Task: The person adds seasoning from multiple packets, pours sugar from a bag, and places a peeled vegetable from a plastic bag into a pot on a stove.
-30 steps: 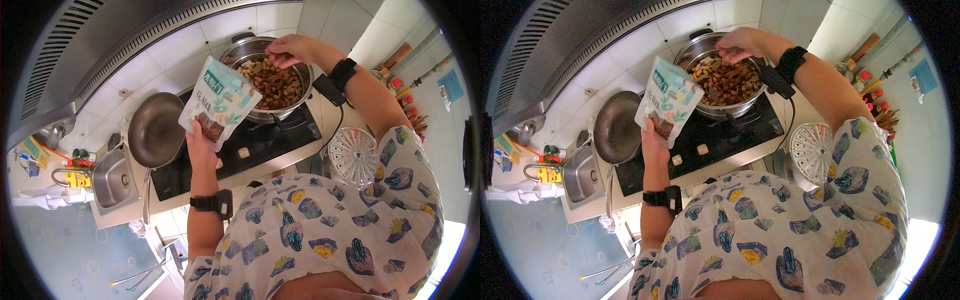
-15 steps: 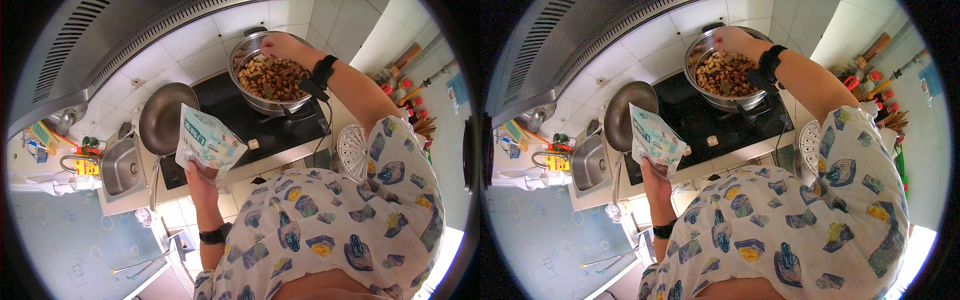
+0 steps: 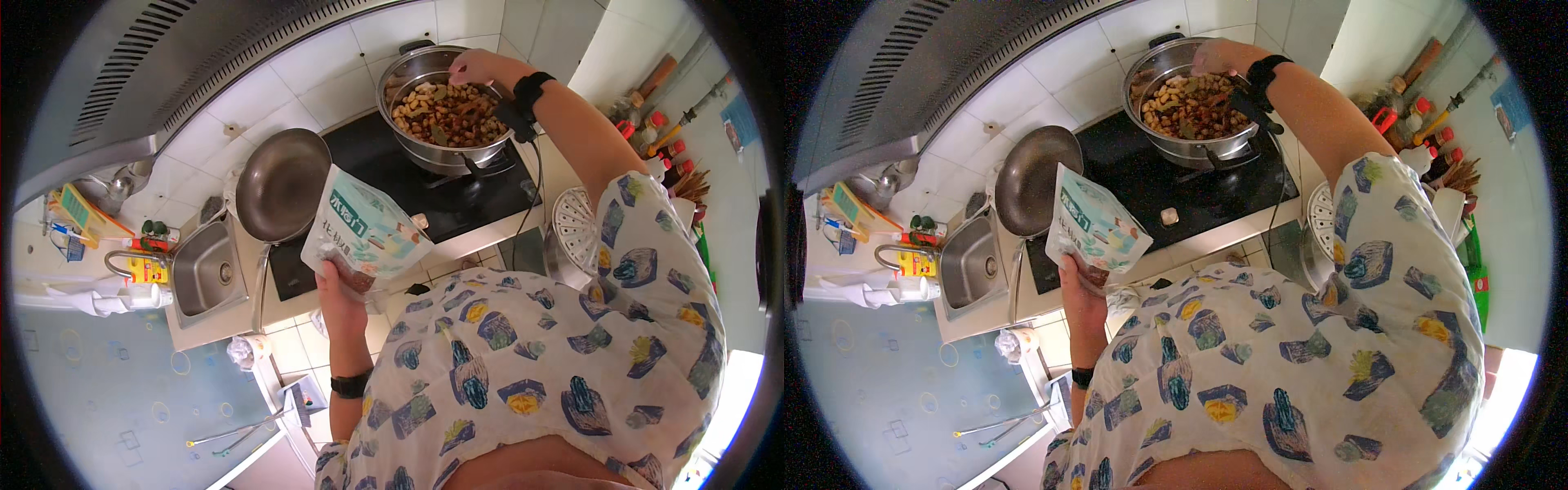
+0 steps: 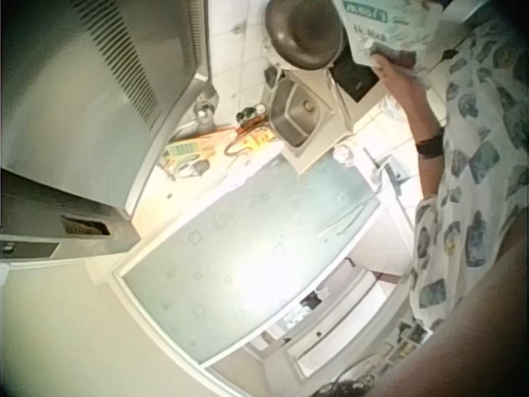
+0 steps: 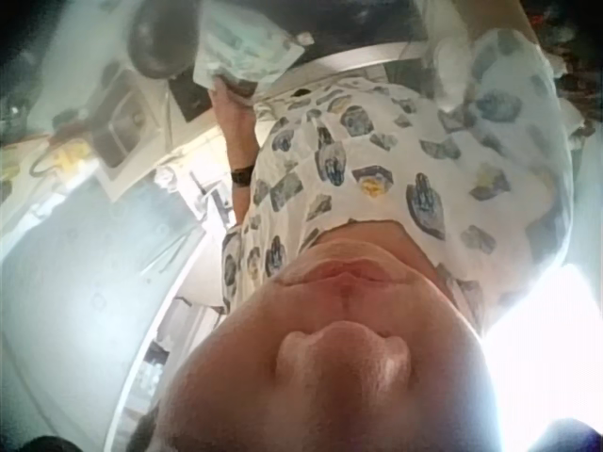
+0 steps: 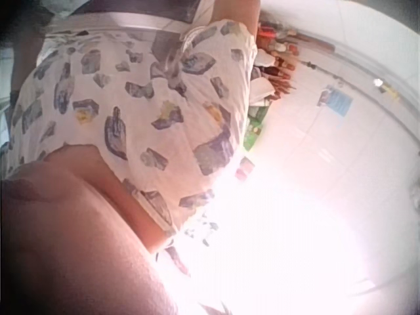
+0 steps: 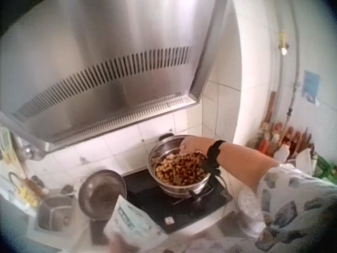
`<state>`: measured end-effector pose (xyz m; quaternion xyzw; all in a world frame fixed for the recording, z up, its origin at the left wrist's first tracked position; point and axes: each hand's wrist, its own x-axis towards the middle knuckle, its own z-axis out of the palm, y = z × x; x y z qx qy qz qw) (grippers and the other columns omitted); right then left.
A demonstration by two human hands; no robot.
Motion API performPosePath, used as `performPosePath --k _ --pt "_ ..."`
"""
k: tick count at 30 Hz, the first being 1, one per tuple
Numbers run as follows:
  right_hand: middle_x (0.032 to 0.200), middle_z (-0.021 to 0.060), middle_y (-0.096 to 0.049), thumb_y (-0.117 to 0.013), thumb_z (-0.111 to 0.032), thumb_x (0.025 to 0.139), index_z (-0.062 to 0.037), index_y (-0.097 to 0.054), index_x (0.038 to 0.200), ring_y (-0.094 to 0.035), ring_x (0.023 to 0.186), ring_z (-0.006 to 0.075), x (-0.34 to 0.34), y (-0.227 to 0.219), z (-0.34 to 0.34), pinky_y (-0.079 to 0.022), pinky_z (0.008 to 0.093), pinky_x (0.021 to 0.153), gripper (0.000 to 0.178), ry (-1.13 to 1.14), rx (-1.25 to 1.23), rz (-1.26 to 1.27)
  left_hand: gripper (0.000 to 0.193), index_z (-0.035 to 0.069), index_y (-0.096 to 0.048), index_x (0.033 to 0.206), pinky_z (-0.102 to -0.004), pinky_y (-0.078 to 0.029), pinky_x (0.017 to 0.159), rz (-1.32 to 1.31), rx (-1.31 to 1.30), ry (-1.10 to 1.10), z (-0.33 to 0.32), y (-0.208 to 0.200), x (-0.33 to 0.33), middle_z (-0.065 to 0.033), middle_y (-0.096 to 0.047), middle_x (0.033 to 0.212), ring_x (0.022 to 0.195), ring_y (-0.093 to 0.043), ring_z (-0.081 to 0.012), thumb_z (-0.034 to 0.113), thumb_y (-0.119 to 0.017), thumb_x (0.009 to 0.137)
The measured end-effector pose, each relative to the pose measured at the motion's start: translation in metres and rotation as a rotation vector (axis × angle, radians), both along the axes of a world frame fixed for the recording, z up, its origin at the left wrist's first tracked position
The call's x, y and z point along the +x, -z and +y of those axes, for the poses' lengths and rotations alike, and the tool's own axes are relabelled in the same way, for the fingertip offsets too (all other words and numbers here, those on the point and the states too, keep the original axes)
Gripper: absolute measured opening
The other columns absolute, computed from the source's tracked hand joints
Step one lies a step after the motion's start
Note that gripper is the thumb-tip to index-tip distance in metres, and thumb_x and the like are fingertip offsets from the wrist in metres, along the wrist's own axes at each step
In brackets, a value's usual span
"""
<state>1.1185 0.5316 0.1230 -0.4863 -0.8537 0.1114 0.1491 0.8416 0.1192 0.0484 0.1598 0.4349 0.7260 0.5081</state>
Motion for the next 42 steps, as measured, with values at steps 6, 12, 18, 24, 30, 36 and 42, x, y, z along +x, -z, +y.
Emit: performPosePath --k 6,12,18,24,30,36,42 --pt "0.103 0.0112 -0.067 -0.053 -0.018 0.093 -0.0072 -0.064 0.109 -0.064 0.093 0.0282 -0.008 0.007 -0.031 -0.051 0.0381 0.082 0.023 -0.058 0.125 -0.053 0.043 0.011 -0.038 0.136 -0.0407 -0.047 0.093 0.029 -0.012 0.029 0.001 -0.002 0.011 -0.0047 -0.05 0.131 0.116 -0.053 -0.0218 0.031 -0.049 0.099" --pt "0.122 0.0176 -0.059 -0.051 -0.024 0.094 -0.0076 -0.051 0.129 -0.055 0.116 0.0298 -0.022 0.025 -0.086 -0.046 0.037 0.095 0.039 0.183 0.19 -0.033 0.046 0.008 -0.035 0.137 -0.0418 -0.042 0.1 0.026 0.008 0.126 0.001 0.0 0.01 -0.0072 -0.047 0.134 0.121 -0.048 -0.0236 0.032 -0.048 0.1" --pt "0.117 0.0202 -0.062 -0.049 -0.068 0.085 -0.0006 -0.06 0.119 -0.06 0.11 0.0308 -0.019 -0.009 -0.14 -0.047 0.0378 0.092 0.076 0.121 0.123 0.604 0.049 0.006 -0.033 0.14 -0.0388 -0.038 0.104 0.034 0.088 0.222 0.013 -0.005 0.011 -0.0093 -0.044 0.138 0.125 -0.045 -0.0228 0.029 -0.048 0.1" --pt "0.086 0.0147 -0.069 -0.069 -0.032 0.084 -0.002 -0.067 0.098 -0.067 0.076 0.0252 -0.02 -0.011 -0.298 -0.053 0.0347 0.068 0.033 0.029 -0.184 0.678 0.052 0.003 -0.03 0.142 -0.0389 -0.037 0.103 0.046 0.223 0.393 0.027 0.008 0.04 -0.0124 -0.041 0.141 0.125 -0.044 -0.0236 0.027 -0.049 0.099" --pt "0.086 0.0079 -0.063 -0.068 -0.016 0.08 -0.0075 -0.067 0.093 -0.06 0.085 0.029 0.047 0.016 -0.364 -0.05 0.0382 0.075 0.016 0.022 0.25 0.47 0.047 0.0 -0.044 0.133 -0.0396 -0.033 0.106 1.218 0.463 0.245 0.055 -0.008 0.095 -0.0158 -0.048 0.136 0.12 -0.049 -0.0271 0.008 -0.061 0.09" --pt "0.086 0.0049 -0.058 -0.067 -0.02 0.08 -0.0106 -0.065 0.088 -0.056 0.085 0.0252 0.115 0.039 -0.438 -0.046 0.0374 0.077 0.013 0.287 0.323 0.332 0.011 0.006 -0.069 0.09 -0.043 -0.041 0.1 1.346 0.759 0.701 0.046 -0.018 0.196 -0.0043 -0.069 0.089 0.091 -0.065 -0.0232 0.008 -0.071 0.079" --pt "0.084 0.0061 -0.053 -0.066 -0.02 0.081 -0.0095 -0.06 0.083 -0.053 0.085 0.0253 0.152 0.05 -0.487 -0.044 0.037 0.077 0.012 0.447 0.353 0.345 0.007 0.009 -0.069 0.086 -0.0412 -0.041 0.099 1.6 1.084 0.7 0.026 -0.028 0.262 -0.0044 -0.066 0.087 0.091 -0.062 -0.0222 0.012 -0.071 0.08"
